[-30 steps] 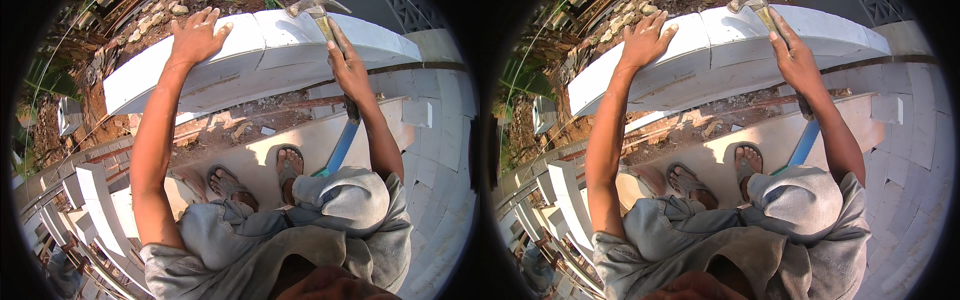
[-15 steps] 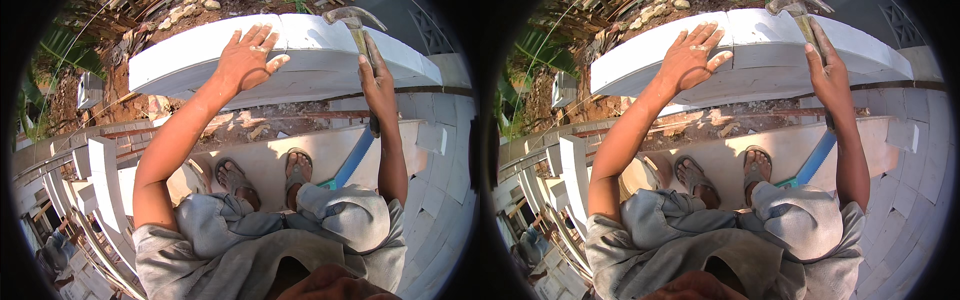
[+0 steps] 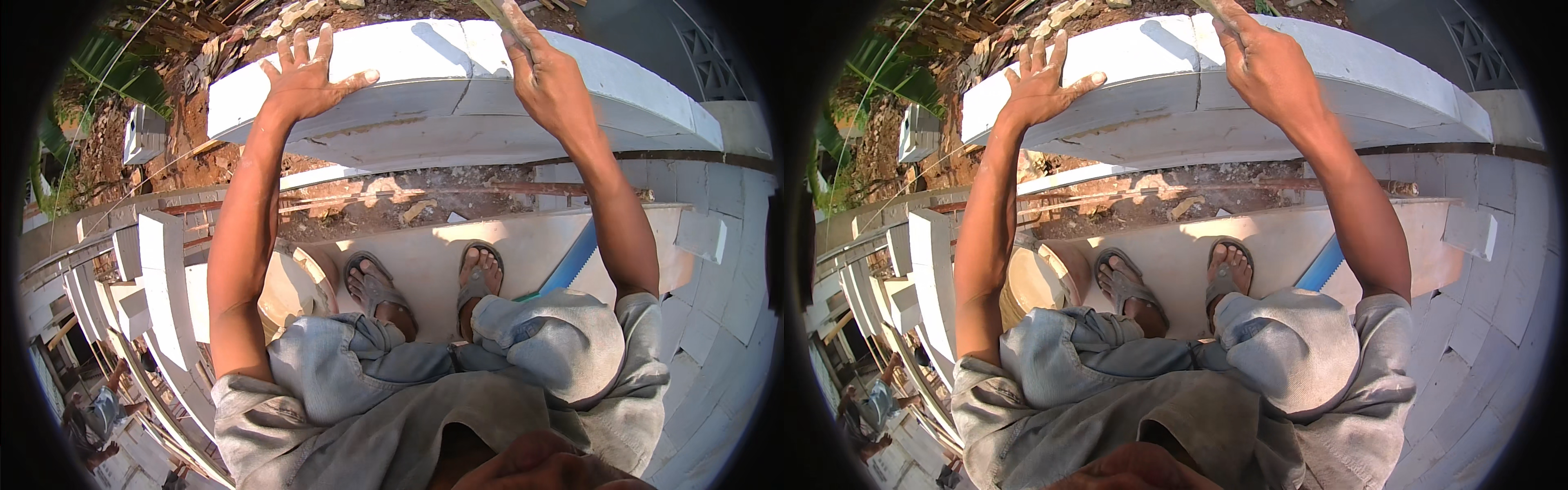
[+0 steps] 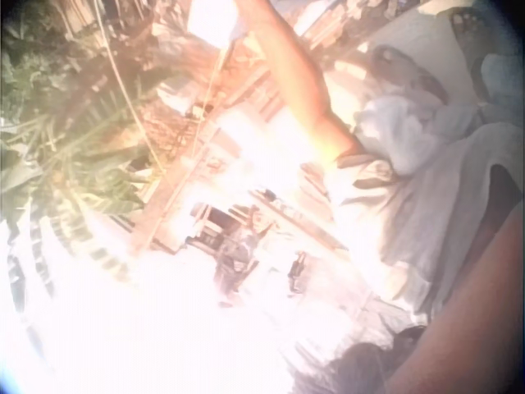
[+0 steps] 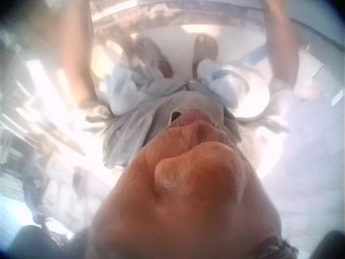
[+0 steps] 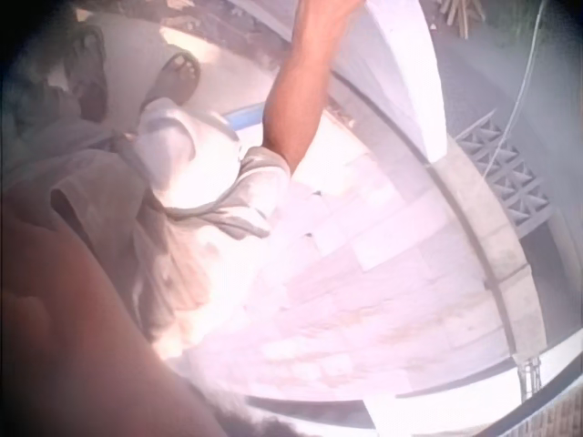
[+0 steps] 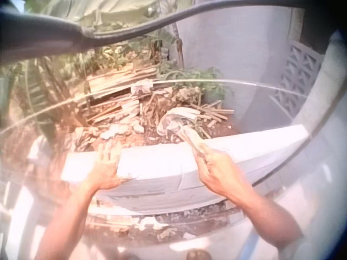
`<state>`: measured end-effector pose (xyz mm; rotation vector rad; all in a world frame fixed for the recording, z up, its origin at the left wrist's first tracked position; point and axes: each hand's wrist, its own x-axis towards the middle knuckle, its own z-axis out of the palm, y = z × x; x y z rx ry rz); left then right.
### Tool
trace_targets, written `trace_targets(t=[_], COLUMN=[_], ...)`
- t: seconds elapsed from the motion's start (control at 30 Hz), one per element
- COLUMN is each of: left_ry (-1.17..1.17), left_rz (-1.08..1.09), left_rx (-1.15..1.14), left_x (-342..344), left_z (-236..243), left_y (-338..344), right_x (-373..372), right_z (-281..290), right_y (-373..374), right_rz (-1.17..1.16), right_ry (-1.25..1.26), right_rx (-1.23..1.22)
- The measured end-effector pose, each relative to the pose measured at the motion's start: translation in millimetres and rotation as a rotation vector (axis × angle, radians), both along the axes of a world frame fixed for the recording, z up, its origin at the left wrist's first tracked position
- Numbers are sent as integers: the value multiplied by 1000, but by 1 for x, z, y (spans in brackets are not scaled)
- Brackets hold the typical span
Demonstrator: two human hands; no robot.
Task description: The person installs white rectangular tiles onto a curved wall section using a hammer and trowel. They repeatedly tap tiles into place, apply mortar from a bucket, and adjust the alignment of each tile along the curve.
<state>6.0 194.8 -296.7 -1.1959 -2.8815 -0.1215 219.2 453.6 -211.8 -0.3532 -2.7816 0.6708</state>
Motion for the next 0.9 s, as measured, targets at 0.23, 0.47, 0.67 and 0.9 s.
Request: trace_targets(t=[0.23, 0.47, 0.67, 0.9], left_ry=[52, -77, 265, -341], left_rz=[52, -12, -277, 50], left_rx=[-145, -83, 71, 358], left_x=[11, 5, 8, -6], left_z=[7, 20, 13, 47], left_y=[8, 0, -21, -51], right_x=[-15, -21, 10, 37], right_z=[-13, -17, -32, -20], right_y=[-6, -15, 21, 31], right_rz=[84, 34, -3, -179], right_ry=[64, -232, 127, 34], right_rx=[54, 145, 45, -205])
